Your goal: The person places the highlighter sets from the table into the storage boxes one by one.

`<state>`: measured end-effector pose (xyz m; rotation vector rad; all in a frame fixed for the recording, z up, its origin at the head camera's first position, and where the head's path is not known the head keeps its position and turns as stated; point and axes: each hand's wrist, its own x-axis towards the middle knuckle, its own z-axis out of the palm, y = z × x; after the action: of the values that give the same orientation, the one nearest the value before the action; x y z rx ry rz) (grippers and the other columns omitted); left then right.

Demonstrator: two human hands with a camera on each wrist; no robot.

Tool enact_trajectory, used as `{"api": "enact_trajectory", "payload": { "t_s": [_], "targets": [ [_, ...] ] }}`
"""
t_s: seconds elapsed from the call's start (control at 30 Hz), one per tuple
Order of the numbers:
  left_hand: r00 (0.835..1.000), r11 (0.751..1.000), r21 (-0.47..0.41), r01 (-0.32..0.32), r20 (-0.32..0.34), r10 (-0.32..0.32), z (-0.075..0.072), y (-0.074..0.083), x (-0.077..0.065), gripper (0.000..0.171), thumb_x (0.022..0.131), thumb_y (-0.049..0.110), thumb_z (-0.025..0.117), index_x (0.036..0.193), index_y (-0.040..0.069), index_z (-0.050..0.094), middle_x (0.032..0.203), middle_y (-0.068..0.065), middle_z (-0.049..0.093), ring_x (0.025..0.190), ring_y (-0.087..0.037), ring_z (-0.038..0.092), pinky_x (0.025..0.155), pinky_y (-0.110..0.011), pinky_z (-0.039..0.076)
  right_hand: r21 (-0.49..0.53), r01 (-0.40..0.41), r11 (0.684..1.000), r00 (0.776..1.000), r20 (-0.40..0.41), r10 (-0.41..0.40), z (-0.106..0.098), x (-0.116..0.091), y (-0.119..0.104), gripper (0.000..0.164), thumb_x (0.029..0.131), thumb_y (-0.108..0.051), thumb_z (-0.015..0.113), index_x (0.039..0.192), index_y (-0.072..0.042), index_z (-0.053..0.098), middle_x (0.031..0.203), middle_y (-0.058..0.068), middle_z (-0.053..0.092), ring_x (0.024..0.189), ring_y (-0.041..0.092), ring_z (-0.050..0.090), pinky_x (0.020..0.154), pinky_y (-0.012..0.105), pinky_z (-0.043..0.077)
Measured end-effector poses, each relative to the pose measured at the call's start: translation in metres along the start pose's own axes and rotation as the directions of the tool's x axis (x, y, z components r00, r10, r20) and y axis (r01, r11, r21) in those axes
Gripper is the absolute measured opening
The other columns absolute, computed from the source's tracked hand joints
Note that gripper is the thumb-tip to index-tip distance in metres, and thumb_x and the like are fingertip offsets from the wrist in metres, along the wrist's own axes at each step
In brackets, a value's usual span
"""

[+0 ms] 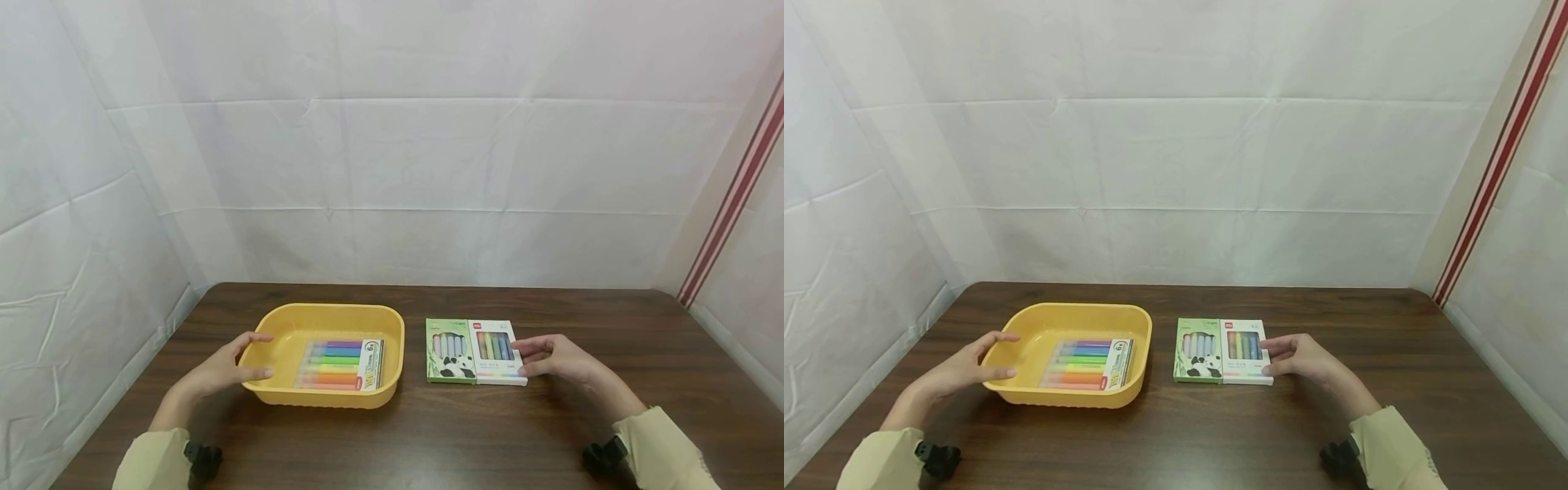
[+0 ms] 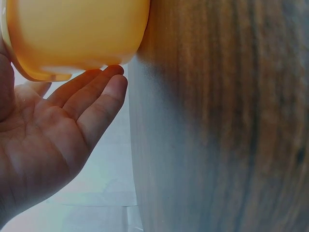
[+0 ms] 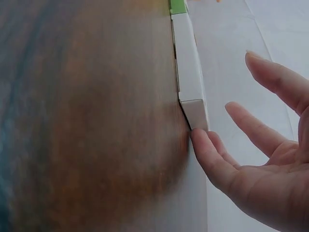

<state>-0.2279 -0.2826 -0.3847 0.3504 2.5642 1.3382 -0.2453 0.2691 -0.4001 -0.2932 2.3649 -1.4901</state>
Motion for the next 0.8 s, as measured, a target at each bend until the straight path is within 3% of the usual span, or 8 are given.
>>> {"api": "enact_trajectory", "payload": {
  "t_s": [0.4, 0.8],
  "targets": [
    [1.0, 1.0, -0.024, 0.0, 0.007, 0.0, -0.0001, 0.0006, 0.0003, 0.069, 0.079, 0.021, 0.071, 0.133, -0.001, 0.034, 0.131, -0.031, 0.034, 0.102, -0.031, 0.049, 0.077, -0.034, 0.045, -0.077, -0.051, 0.996, 0.998, -0.024, 0.049, 0.005, 0.0036, -0.0008, 0.057, 0.07, -0.012, 0.078, 0.118, 0.01, 0.054, 0.108, 0.018, 0.059, 0.087, 0.019, 0.055, 0.074, 0.028, 0.043],
    [1.0, 1.0, -0.017, 0.002, 0.004, -0.002, 0.0004, 0.0007, 0.0002, 0.069, 0.079, 0.022, 0.071, 0.133, 0.0, 0.034, 0.133, -0.032, 0.032, 0.105, -0.033, 0.047, 0.079, -0.037, 0.044, -0.145, -0.032, 0.989, 0.999, -0.002, 0.032, 0.0055, 0.0086, 0.0002, 0.051, 0.068, -0.013, 0.08, 0.108, 0.01, 0.06, 0.095, 0.011, 0.063, 0.079, 0.018, 0.055, 0.069, 0.028, 0.044]
  ]
}}
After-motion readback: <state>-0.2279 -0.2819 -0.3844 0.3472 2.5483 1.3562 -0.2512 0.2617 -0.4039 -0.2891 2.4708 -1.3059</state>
